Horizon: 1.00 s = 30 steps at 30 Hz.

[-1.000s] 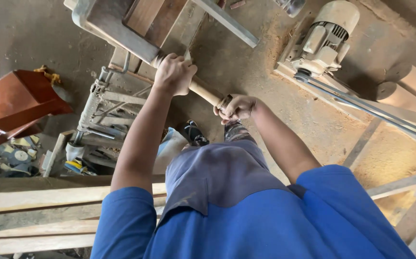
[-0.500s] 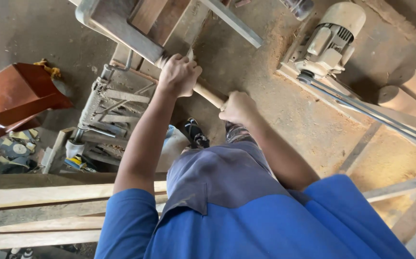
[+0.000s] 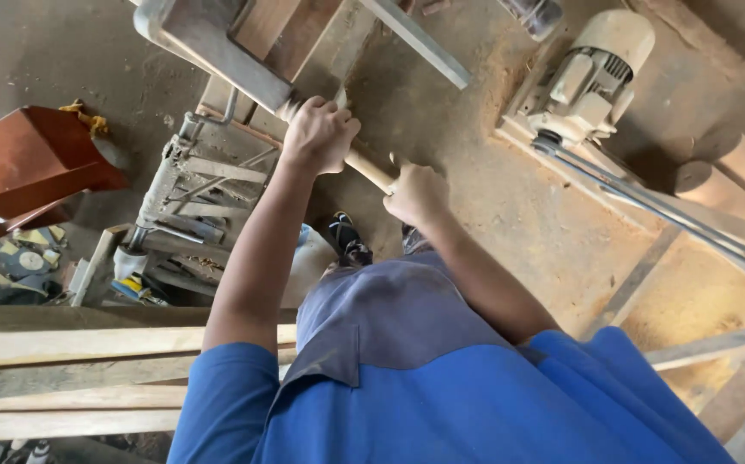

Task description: The person sands the turned wooden legs of a table using a piece of sandpaper. They hold the sandpaper in their right hand and rub it up and down the length of the legs to smooth the surface.

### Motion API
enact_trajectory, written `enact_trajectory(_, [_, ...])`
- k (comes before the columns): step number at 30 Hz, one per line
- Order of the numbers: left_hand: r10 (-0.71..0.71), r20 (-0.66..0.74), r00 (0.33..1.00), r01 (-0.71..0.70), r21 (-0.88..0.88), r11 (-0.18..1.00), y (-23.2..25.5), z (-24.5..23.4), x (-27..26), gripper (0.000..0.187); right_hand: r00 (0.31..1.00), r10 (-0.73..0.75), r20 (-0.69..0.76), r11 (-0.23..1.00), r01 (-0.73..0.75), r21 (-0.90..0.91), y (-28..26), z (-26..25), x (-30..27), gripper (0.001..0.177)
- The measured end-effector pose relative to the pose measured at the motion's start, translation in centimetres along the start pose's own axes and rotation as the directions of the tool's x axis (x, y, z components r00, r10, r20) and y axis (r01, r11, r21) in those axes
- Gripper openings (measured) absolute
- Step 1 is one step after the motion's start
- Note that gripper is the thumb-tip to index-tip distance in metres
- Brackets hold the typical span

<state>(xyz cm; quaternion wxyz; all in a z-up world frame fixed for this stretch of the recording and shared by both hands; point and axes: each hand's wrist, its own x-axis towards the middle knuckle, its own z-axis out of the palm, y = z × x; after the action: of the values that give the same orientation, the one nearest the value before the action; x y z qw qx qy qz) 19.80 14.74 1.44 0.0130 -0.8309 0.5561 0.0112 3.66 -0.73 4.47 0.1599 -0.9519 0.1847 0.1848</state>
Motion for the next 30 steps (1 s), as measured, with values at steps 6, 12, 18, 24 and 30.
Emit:
enact_trajectory(6, [0.037,0.041,0.998,-0.039,0.04,0.998,0.1,0.0,-0.1,0.02,0.603,-0.542,0.586,0.484,-0.346,0.804,3.3,-2.5,2.5,0.08])
enact_trajectory(12, [-0.041,0.308,0.95,0.024,0.059,0.998,0.8,-1.9,0.4,0.03,0.75,-0.279,0.6,0.493,-0.424,0.76,1.5,-2.0,-1.0,0.023])
enact_trajectory(18, [0.025,0.019,1.0,-0.026,0.005,1.0,-0.2,0.2,0.4,0.019,0.989,-0.008,0.145,1.0,0.006,0.011,0.2,-3.1,-0.2,0.037])
enact_trajectory(24, [-0.006,0.165,0.986,0.0,0.036,0.999,-0.5,-1.1,1.0,0.031,0.372,-0.811,0.452,0.137,-0.631,0.764,5.3,0.3,3.8,0.069])
enact_trajectory(30, [0.003,0.198,0.98,0.006,-0.044,0.999,0.1,-1.2,0.2,0.022,0.986,-0.151,-0.077,0.87,0.095,-0.485,0.4,0.9,-2.2,0.096])
